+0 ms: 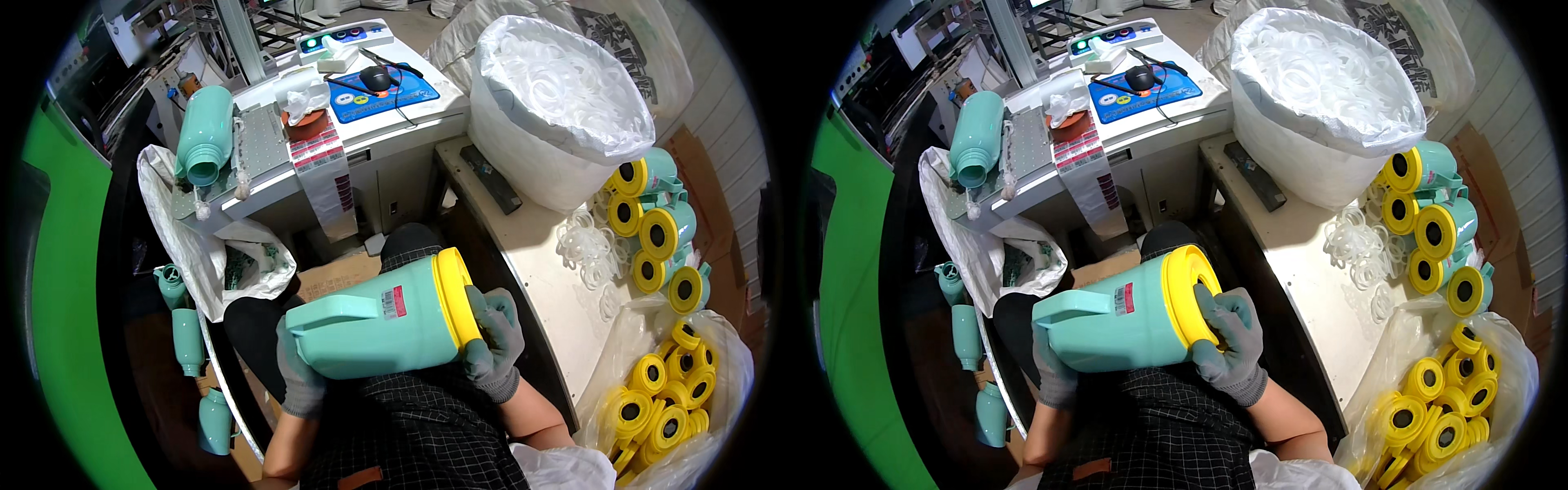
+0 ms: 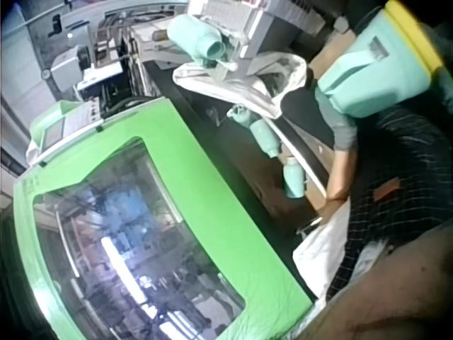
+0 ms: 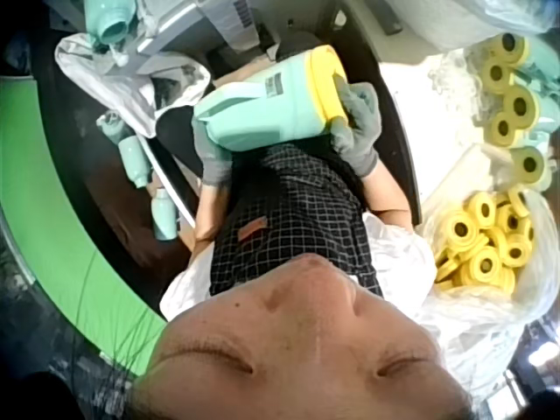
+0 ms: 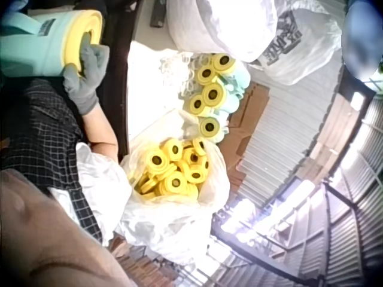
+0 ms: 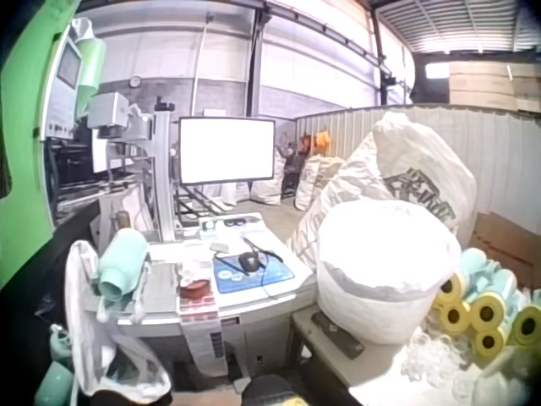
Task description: The person assembles teal plastic containers by inserting a white plastic ring into the opening, applying a red label to the side, and screwing on a yellow lid. The completed containers are placed on a nearby table.
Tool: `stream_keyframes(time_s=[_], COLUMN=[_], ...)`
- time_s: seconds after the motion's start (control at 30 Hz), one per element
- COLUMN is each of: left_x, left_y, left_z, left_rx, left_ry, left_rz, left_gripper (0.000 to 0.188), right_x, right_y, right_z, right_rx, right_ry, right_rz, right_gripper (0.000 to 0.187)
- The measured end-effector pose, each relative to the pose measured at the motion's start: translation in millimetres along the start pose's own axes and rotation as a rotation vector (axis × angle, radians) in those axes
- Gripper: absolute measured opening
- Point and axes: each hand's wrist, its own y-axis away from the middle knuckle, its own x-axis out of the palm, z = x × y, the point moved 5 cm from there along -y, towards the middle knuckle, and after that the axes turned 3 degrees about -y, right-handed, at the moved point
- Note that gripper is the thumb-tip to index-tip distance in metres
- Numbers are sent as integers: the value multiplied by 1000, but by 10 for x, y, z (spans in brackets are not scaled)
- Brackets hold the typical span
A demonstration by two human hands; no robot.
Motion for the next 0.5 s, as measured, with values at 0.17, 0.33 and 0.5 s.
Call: stream_keyframes(time_s=[0.17,0.33,0.5], left_x=[-126,-103,219], left_y=[-128,-94,-126], left_z=[-83,-1018,-1241], left_rx=[-135,-16,126], left_ry=[690,446,369], left_rz=[-131,-108,-7], left_gripper=[29,39,60], right_x=[45,-153,-677], right_y=[80,358,306], right_z=[-122,-393,-528], right_rx=[231,447,621], right_ry=[-25,-212,-155], right_rz=[-116,-379,-478], right_gripper=[43,75,58])
